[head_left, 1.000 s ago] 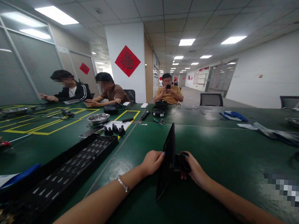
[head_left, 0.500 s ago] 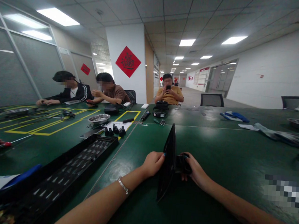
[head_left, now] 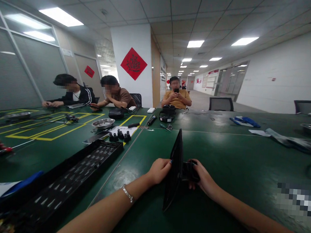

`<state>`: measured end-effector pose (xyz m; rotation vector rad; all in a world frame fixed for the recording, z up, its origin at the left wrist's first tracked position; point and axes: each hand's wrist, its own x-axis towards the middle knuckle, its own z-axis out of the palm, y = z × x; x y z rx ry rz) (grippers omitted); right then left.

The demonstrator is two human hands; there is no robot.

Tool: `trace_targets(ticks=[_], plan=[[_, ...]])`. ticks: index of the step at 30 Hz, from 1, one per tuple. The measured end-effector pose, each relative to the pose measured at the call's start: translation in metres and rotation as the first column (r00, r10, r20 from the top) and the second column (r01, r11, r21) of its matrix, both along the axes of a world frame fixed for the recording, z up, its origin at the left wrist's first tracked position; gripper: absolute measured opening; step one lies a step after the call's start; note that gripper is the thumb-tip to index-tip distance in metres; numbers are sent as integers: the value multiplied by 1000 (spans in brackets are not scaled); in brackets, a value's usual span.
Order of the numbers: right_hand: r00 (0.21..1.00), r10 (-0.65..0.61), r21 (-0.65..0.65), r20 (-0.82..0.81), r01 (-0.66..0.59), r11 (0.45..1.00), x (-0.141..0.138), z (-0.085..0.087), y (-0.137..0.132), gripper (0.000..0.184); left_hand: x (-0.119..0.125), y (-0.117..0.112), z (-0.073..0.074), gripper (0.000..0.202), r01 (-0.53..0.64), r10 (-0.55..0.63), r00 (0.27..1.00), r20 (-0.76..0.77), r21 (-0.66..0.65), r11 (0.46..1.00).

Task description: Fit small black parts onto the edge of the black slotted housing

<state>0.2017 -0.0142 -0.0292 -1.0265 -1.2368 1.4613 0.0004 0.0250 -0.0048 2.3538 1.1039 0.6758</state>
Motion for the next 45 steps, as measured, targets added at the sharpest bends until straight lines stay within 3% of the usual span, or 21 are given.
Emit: trace_targets(ticks=[7, 14, 19, 32, 38, 45], plan=[[1000, 1, 14, -1, -1, 1000, 1, -2, 0, 43, -1, -1, -1, 47, 5, -5, 1000, -26, 14, 1000], [1000, -6, 1, 2, 6, 1000, -3, 7, -4, 45, 1, 0, -1, 54, -44, 44, 999, -28, 3, 999], [1000, -19, 6, -15, 19, 1000, -3, 0, 1, 45, 1, 4, -4, 62, -96, 96, 995, -17, -27, 995], [999, 7, 32, -45, -5, 999, -1, -11, 6, 41, -4, 5, -7, 54, 4, -3, 1000, -11, 43, 999], [999, 16, 20, -45, -15, 1000, -1, -4, 3, 40, -1, 5, -8, 64, -62, 63, 997, 32, -59, 996], [999, 5, 27, -50, -4, 1000, -2, -6, 4, 39, -2, 8, -9, 55, 2, 6, 997, 83, -100, 995]])
